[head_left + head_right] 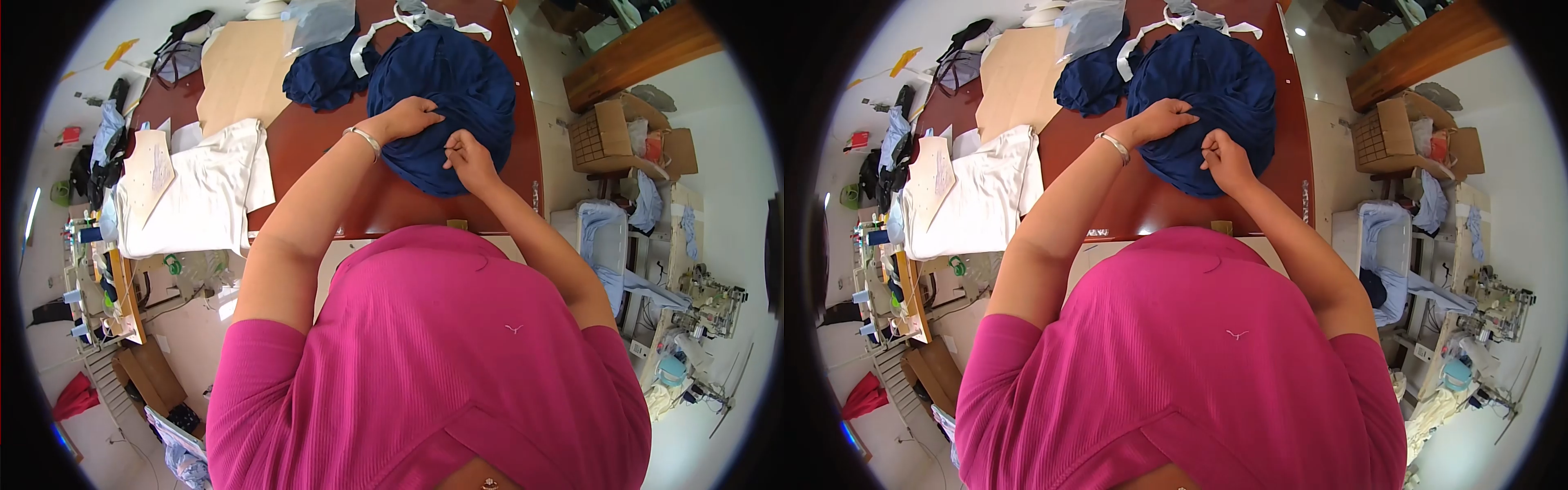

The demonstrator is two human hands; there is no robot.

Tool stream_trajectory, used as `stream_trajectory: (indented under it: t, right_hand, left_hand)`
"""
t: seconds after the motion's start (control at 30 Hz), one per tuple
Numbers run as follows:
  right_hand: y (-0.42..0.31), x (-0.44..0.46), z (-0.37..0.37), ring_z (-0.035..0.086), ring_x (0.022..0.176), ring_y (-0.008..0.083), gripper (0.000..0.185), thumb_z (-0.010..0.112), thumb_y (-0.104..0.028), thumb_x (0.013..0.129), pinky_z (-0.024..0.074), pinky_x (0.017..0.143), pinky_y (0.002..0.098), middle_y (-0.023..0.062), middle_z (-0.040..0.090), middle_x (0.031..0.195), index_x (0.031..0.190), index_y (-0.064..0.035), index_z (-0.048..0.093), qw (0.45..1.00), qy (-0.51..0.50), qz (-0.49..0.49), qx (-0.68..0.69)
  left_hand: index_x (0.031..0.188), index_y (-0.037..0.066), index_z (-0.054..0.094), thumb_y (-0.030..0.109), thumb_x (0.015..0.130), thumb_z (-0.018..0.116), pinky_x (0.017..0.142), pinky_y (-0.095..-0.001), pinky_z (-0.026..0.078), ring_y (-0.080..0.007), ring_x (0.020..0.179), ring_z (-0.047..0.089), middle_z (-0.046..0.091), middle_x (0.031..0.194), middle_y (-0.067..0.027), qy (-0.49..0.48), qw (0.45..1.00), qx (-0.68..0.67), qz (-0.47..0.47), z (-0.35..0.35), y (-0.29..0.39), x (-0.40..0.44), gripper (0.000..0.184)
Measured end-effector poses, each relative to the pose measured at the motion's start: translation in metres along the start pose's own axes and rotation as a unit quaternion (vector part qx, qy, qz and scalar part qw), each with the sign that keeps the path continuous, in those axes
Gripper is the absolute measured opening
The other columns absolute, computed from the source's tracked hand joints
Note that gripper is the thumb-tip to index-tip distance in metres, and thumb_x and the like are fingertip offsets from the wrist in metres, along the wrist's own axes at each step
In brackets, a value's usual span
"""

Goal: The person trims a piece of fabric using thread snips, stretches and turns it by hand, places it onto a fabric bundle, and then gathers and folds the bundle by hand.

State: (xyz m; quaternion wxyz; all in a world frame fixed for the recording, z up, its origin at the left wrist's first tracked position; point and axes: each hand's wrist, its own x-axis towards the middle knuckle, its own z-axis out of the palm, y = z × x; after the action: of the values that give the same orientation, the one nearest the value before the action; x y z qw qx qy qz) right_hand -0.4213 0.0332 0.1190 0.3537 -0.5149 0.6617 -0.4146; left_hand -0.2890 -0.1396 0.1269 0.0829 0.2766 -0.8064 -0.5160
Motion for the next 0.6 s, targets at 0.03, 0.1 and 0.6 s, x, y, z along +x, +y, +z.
stream_trajectory:
  t: [0.03, 0.1, 0.6]
  right_hand:
    - [0.003, -0.003, 0.002, 0.066, 0.071, 0.0191, 0.012, 0.063, -0.003, 0.089, 0.051, 0.067, 0.0336, 0.0113, 0.061, 0.086, 0.097, -0.0027, 0.054, 0.999, 0.011, -0.04, -0.025]
    - [0.005, -0.012, -0.001, 0.065, 0.074, 0.0208, 0.017, 0.067, -0.005, 0.087, 0.0505, 0.07, 0.0339, 0.0115, 0.061, 0.093, 0.1, -0.0035, 0.056, 0.99, 0.011, -0.114, -0.08]
    - [0.007, -0.06, -0.023, 0.062, 0.095, 0.0242, 0.007, 0.07, -0.014, 0.083, 0.0413, 0.088, 0.0407, 0.0041, 0.066, 0.1, 0.089, -0.0101, 0.07, 0.925, -0.049, -0.296, -0.232]
  left_hand:
    - [0.076, -0.001, 0.057, 0.028, 0.092, 0.067, 0.067, -0.0384, 0.043, -0.0216, 0.067, 0.048, 0.056, 0.071, -0.011, -0.011, 1.0, 0.007, -0.01, -0.001, 0.0, 0.0, 0.035]
    - [0.079, 0.0, 0.058, 0.025, 0.094, 0.066, 0.067, -0.0326, 0.044, -0.012, 0.07, 0.046, 0.056, 0.073, -0.0036, -0.034, 0.999, 0.022, -0.029, -0.002, 0.001, 0.0, 0.03]
    - [0.089, 0.006, 0.064, -0.001, 0.087, 0.062, 0.099, -0.0301, 0.041, -0.0215, 0.109, 0.057, 0.064, 0.108, -0.0068, -0.013, 0.994, 0.032, 0.107, 0.002, 0.008, -0.009, 0.007]
